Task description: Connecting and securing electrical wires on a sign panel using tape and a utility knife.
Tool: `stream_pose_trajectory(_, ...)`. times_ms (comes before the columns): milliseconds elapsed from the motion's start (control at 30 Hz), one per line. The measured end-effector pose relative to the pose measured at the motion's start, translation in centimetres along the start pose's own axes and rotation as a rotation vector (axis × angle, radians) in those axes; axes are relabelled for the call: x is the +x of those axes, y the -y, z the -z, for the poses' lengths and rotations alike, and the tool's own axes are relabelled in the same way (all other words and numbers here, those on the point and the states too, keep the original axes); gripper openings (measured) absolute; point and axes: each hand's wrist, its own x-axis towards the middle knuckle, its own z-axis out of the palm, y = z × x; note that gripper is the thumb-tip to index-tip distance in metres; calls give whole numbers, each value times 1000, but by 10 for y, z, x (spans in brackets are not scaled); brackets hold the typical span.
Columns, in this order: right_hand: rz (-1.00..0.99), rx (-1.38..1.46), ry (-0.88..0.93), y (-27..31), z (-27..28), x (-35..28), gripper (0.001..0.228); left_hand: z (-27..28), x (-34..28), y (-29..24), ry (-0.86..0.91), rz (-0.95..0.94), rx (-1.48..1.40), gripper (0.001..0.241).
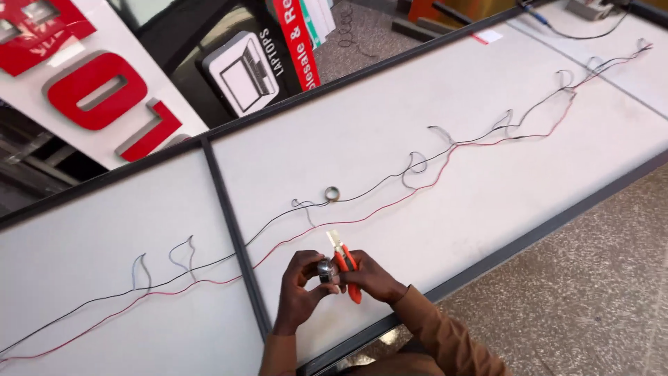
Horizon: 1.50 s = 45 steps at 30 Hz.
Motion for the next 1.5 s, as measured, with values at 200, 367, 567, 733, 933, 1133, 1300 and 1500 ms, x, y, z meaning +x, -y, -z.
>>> stream_pose_trajectory(200, 60, 17, -139, -63, 23, 20, 20, -3, 5, 25, -109, -62, -212, 65)
stream_pose_trajectory(367, 60, -105, -202, -40, 30, 6, 23, -30, 9, 43, -205, -34, -354, 63)
stream_pose_trajectory(567, -189, 58, -150, -11, 51, -11, 29, -43, 2, 44, -129, -77, -52, 65)
stream_pose_trajectory(733, -217, 45, -69, 4, 66, -24, 17, -66, -5, 58, -34, -88, 45, 64)
stream_pose_trajectory(933, 20, 46, -139, -16, 83, -18, 16, -101, -7, 124, -365, -27, -218, 58)
stream_pose_trajectory(1133, 76, -160, -43, -34, 130, -21, 15, -102, 7, 88, -161, 112, 129, 54)
stream_pose_trajectory(1300, -31, 171, -380, -56, 106, -7, 13, -121, 33, 133, -429, 184, -344, 48)
stream_pose_trajectory(1500, 298, -511, -261, -49, 117, -23, 10, -129, 38, 104, -502, 302, -346, 25)
